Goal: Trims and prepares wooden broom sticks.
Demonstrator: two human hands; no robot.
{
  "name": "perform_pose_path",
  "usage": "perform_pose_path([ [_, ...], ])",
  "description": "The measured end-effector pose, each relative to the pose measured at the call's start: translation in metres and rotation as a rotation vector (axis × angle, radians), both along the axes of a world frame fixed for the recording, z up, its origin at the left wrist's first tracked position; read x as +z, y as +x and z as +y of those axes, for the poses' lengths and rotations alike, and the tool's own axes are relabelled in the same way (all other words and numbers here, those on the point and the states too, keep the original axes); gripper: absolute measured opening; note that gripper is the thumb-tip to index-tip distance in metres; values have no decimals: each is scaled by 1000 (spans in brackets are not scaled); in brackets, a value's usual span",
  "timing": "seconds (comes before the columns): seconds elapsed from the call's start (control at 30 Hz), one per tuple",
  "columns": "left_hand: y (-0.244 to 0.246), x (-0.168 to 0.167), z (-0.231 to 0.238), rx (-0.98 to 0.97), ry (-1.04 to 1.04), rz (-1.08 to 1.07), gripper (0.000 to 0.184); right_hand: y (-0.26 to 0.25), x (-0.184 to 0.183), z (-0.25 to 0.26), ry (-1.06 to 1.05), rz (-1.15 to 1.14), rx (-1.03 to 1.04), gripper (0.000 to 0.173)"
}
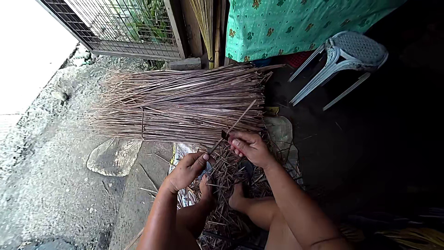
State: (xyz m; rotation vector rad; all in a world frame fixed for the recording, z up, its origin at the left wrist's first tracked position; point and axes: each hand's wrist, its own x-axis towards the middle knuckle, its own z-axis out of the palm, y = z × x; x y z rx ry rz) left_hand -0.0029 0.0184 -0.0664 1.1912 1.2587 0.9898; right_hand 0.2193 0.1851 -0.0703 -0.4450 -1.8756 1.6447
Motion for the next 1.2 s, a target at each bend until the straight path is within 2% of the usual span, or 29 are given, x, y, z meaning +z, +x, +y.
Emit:
perform_pose_path([
  [0.17, -4, -1, -5, -77, -73, -108, 44, 7, 6, 18, 37, 81, -166, 27],
  [0.27, -6, -2, -5, -51, -66, -43, 43, 15, 12, 32, -86, 190, -335, 30],
  [0.33, -8, -6, -3, -4, -37, 76, 40, 21, 16, 38, -187, 246, -437, 33],
  [0.4, -7, -10, -1, 49, -2, 183, 36, 26, 20, 35, -195, 150, -399, 35],
  [0.5, -2, -11, 4, 116, 44, 260, 34, 18, 22, 12, -170, -158, -103, 37],
  [0.57, 2, -11, 6, 127, 52, 289, 34, 7, 19, -1, -162, -266, 24, 36],
  [0.63, 3, -12, 5, 117, 52, 299, 34, 1, 15, -3, -153, -263, -3, 32],
  [0.73, -1, -14, 3, 106, 56, 307, 34, 7, 17, 11, -115, -169, -188, 30],
  [0.83, -2, -12, 3, 100, 40, 312, 34, 20, 19, 28, -148, -67, -351, 35],
  [0.93, 5, -10, 7, 96, 23, 314, 34, 21, 21, 21, -265, -103, -160, 44],
  [1.0, 10, -8, 9, 82, 8, 282, 33, 11, 16, 8, -339, -110, -24, 36],
  [1.07, 11, -8, 7, 51, -29, 219, 33, 5, 13, 5, -354, -78, -67, 22],
  [1.2, -2, -6, 0, -2, -123, 141, 34, 12, 17, 31, -364, 90, -334, 24],
])
